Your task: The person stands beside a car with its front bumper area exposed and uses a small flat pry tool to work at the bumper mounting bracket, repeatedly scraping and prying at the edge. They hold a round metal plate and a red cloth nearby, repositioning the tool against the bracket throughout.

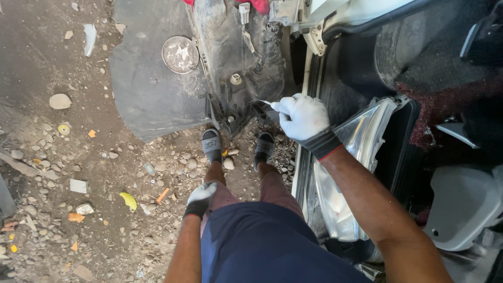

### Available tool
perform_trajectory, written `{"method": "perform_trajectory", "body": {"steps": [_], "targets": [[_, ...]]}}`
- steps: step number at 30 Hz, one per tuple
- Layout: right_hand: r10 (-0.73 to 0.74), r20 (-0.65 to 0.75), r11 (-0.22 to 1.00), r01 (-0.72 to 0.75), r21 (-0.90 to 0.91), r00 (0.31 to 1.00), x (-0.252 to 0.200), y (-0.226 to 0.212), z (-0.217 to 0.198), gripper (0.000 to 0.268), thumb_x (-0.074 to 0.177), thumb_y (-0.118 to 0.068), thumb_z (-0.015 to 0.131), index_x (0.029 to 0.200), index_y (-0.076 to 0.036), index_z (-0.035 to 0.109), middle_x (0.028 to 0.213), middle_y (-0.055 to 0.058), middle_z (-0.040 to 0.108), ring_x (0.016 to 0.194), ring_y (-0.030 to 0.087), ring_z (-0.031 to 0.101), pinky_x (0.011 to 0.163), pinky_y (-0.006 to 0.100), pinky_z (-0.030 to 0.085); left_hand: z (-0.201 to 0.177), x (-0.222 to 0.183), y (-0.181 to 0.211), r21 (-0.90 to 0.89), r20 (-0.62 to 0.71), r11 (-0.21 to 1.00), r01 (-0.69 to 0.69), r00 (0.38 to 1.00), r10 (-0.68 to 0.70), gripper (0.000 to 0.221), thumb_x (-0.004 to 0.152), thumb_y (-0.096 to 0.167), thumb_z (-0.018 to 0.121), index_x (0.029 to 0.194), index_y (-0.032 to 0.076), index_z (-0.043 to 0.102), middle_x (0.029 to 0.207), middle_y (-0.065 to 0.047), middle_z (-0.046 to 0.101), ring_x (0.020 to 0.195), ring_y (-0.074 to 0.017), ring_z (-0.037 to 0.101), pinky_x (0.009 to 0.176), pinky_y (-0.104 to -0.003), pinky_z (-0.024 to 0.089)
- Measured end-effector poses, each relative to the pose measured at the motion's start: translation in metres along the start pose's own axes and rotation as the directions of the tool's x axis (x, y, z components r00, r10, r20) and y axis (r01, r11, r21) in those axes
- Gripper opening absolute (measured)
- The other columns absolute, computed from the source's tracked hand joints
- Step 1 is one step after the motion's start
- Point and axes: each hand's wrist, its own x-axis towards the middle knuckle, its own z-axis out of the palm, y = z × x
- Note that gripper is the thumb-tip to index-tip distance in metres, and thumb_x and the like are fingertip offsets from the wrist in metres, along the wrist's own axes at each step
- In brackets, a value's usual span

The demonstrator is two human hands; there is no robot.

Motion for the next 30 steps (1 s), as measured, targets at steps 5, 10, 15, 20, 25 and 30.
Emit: {"method": "perform_trajectory", "body": {"steps": [5, 10, 15, 20, 25, 30], "targets": [[0.021, -0.009, 1.0, -0.021, -0.015, 1.0, 0.004, 0.005, 0.005, 0.022, 0.086, -0.026, 0.067, 0.105, -0.022, 0.078, 0.09, 0.01, 0.072, 0.082, 0.031, 0.07, 0.074, 0.048, 0.055, -0.005, -0.006, 0.022, 0.084, -0.017, 0.996, 0.031, 0.999, -0.03, 0.054, 0.091, 0.04, 0.064, 0.125, -0.001, 0.069, 0.115, -0.015, 0.077, 0.105, -0.0229, 0.072, 0.098, -0.032, 0.05], [0.065, 0.029, 0.998, -0.065, -0.005, 0.997, 0.001, 0.004, 0.0, 0.019, 0.086, -0.027, 0.068, 0.102, -0.021, 0.078, 0.088, 0.012, 0.071, 0.08, 0.033, 0.07, 0.073, 0.049, 0.055, -0.004, 0.001, 0.01, -0.081, 0.005, 0.996, 0.036, 0.999, -0.035, 0.052, 0.09, 0.039, 0.066, 0.124, 0.0, 0.068, 0.114, -0.014, 0.077, 0.104, -0.0228, 0.07, 0.097, -0.033, 0.05], [0.066, 0.028, 0.998, -0.065, -0.027, 0.997, -0.002, 0.009, 0.006, 0.016, 0.089, -0.031, 0.069, 0.091, -0.016, 0.075, 0.087, 0.01, 0.071, 0.081, 0.033, 0.07, 0.076, 0.048, 0.055, -0.003, 0.007, -0.001, -0.011, -0.008, 1.0, -0.007, 1.0, 0.007, 0.052, 0.09, 0.039, 0.066, 0.124, 0.0, 0.067, 0.116, -0.013, 0.077, 0.107, -0.0226, 0.071, 0.099, -0.033, 0.05], [0.043, 0.024, 0.999, -0.043, -0.022, 0.999, -0.001, 0.009, 0.009, 0.015, 0.087, -0.03, 0.069, 0.094, -0.019, 0.077, 0.085, 0.011, 0.071, 0.077, 0.033, 0.07, 0.073, 0.048, 0.055, -0.01, -0.005, 0.024, 0.069, 0.003, 0.997, 0.035, 0.999, -0.035, 0.054, 0.09, 0.042, 0.063, 0.126, 0.002, 0.069, 0.116, -0.014, 0.077, 0.108, -0.0226, 0.071, 0.1, -0.033, 0.049], [0.084, 0.042, 0.995, -0.086, 0.043, 0.996, 0.001, 0.001, -0.001, 0.019, 0.087, -0.029, 0.067, 0.102, -0.021, 0.078, 0.089, 0.011, 0.072, 0.077, 0.032, 0.07, 0.071, 0.047, 0.056, -0.011, 0.01, 0.004, -0.004, 0.045, 0.999, 0.039, 0.998, -0.039, 0.056, 0.09, 0.043, 0.064, 0.127, 0.001, 0.067, 0.117, -0.014, 0.077, 0.109, -0.023, 0.07, 0.1, -0.032, 0.048], [0.069, 0.072, 0.997, -0.068, -0.021, 0.995, 0.001, -0.002, 0.0, 0.02, 0.088, -0.028, 0.067, 0.102, -0.021, 0.079, 0.086, 0.011, 0.072, 0.075, 0.032, 0.07, 0.069, 0.048, 0.056, -0.01, 0.024, -0.019, -0.041, 0.073, 0.999, 0.011, 0.997, -0.008, 0.056, 0.091, 0.043, 0.065, 0.125, -0.001, 0.067, 0.117, -0.013, 0.077, 0.107, -0.0216, 0.07, 0.1, -0.032, 0.049]]}}
